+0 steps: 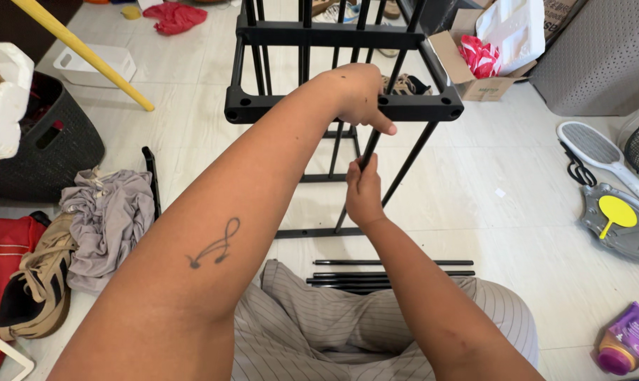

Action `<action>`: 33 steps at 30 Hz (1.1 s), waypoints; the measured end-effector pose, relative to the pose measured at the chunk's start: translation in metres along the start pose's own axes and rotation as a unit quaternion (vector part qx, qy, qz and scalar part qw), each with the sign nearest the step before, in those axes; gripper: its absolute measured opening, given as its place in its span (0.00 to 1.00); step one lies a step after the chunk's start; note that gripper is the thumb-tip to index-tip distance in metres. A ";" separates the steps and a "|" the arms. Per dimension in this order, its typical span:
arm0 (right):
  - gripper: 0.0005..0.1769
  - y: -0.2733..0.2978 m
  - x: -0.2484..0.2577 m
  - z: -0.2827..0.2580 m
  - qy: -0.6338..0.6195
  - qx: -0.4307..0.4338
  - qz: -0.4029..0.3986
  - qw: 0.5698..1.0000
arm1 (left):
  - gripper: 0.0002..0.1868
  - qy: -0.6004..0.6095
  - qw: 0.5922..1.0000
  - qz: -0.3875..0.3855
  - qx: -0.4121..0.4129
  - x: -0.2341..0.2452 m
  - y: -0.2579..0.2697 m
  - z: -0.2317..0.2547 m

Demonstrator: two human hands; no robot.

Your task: The person assembles a black metal rack by inserting vertical and horizontal rods into a frame. They sit on the floor, pick up rods from a nearby table, and fit them into the rack structure, gradually building the frame.

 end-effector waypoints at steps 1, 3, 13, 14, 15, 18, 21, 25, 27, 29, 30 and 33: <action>0.10 -0.003 0.000 0.000 0.006 -0.005 -0.002 1.000 | 0.27 0.009 1.000 0.000 0.000 0.002 -0.001 0.000; 0.09 -0.006 0.000 -0.003 0.002 0.002 0.001 1.000 | 0.26 0.016 1.000 0.002 0.002 0.006 -0.001 0.000; 0.07 -0.007 -0.003 0.006 -0.005 -0.009 -0.016 1.000 | 0.34 -0.019 0.999 0.004 0.031 0.003 -0.007 0.006; 0.08 -0.006 -0.003 0.005 0.003 0.000 -0.012 1.000 | 0.34 -0.020 0.999 -0.001 0.035 0.003 -0.009 0.005; 0.08 -0.007 -0.003 0.004 0.011 0.011 -0.007 1.000 | 0.37 -0.024 0.999 -0.010 0.035 0.004 -0.011 0.004; 0.08 -0.007 -0.002 0.004 0.013 0.001 -0.017 1.000 | 0.43 -0.053 0.998 -0.034 0.029 0.007 -0.018 0.001; 0.08 -0.005 0.000 0.005 0.007 -0.015 -0.023 1.000 | 0.42 -0.121 0.990 -0.060 0.038 0.001 -0.024 0.003; 0.07 -0.006 0.005 0.010 0.000 -0.044 -0.023 0.999 | 0.45 -0.120 0.989 -0.068 0.056 -0.001 -0.021 0.006; 0.08 -0.006 0.005 0.007 0.001 -0.025 -0.020 0.999 | 0.46 -0.087 0.993 -0.060 0.054 0.001 -0.016 0.007; 0.07 -0.007 0.002 0.005 0.007 -0.017 -0.023 1.000 | 0.40 -0.071 0.993 -0.062 0.068 0.002 -0.012 0.008; 0.07 -0.007 0.000 0.005 0.013 -0.019 -0.028 0.999 | 0.38 -0.069 0.994 -0.054 0.067 0.003 -0.011 0.009; 0.07 -0.006 -0.004 0.005 0.006 -0.023 -0.025 0.999 | 0.35 -0.078 0.995 -0.036 0.054 0.002 -0.011 0.011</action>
Point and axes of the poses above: each hand's wrist, its own y-axis away from the middle knuckle, its own x-axis out of the back of the hand, z = x × y, the point moved 6 cm from there along -y, towards the middle knuckle, and after that the axes turned 14 degrees about y, right-handed, at the moved point
